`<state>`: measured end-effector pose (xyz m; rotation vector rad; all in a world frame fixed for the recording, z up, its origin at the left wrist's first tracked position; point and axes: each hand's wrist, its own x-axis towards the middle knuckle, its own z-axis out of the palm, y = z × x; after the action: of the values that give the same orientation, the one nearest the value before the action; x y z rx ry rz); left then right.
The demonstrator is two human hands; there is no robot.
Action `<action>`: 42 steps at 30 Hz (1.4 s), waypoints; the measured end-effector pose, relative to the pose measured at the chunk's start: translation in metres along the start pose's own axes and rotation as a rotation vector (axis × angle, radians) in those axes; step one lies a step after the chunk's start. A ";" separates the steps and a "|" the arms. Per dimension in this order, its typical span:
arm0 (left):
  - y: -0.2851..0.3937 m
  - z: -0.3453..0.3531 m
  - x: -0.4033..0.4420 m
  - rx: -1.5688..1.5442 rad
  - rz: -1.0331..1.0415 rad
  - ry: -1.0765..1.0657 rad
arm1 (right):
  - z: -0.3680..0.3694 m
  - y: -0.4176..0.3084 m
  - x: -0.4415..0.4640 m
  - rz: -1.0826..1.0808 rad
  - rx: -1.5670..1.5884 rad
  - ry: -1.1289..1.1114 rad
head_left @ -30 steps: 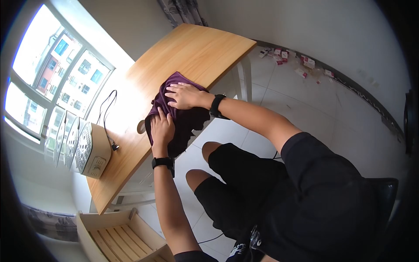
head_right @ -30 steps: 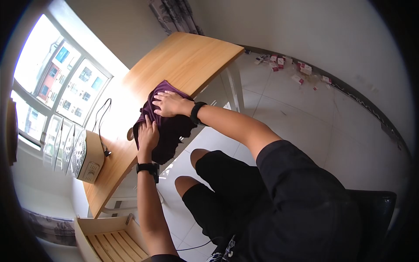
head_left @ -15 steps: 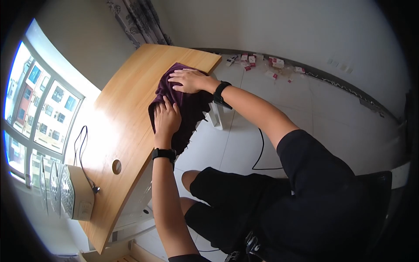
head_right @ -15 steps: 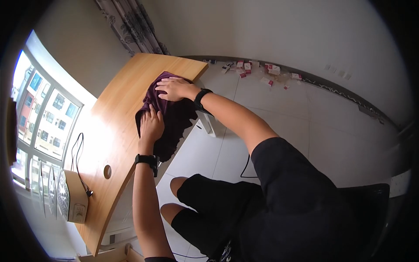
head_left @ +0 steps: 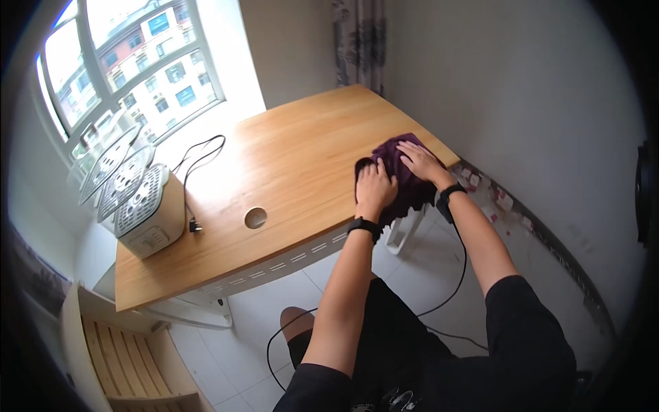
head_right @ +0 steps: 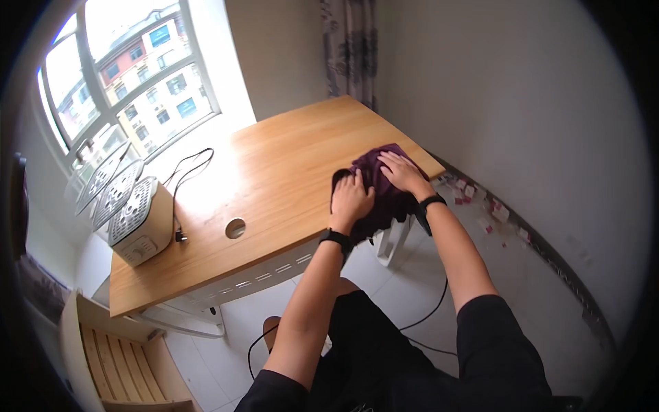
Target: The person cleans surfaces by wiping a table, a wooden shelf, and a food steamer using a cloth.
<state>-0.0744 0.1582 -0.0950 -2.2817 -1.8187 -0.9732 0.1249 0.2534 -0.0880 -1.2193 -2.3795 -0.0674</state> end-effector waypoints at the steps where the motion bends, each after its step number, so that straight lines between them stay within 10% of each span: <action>1: 0.002 -0.009 -0.002 -0.037 -0.040 -0.015 | -0.001 -0.001 -0.001 0.005 -0.006 -0.020; 9: -0.032 -0.013 -0.015 0.001 -0.090 0.028 | 0.002 -0.037 -0.015 0.197 -0.076 -0.178; 42: -0.223 -0.225 -0.185 0.394 -0.497 -0.214 | 0.075 -0.347 0.039 -0.250 0.186 -0.089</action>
<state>-0.3895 -0.0282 -0.0818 -1.7911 -2.4698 -0.3524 -0.1932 0.0920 -0.0819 -0.8521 -2.5390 0.1291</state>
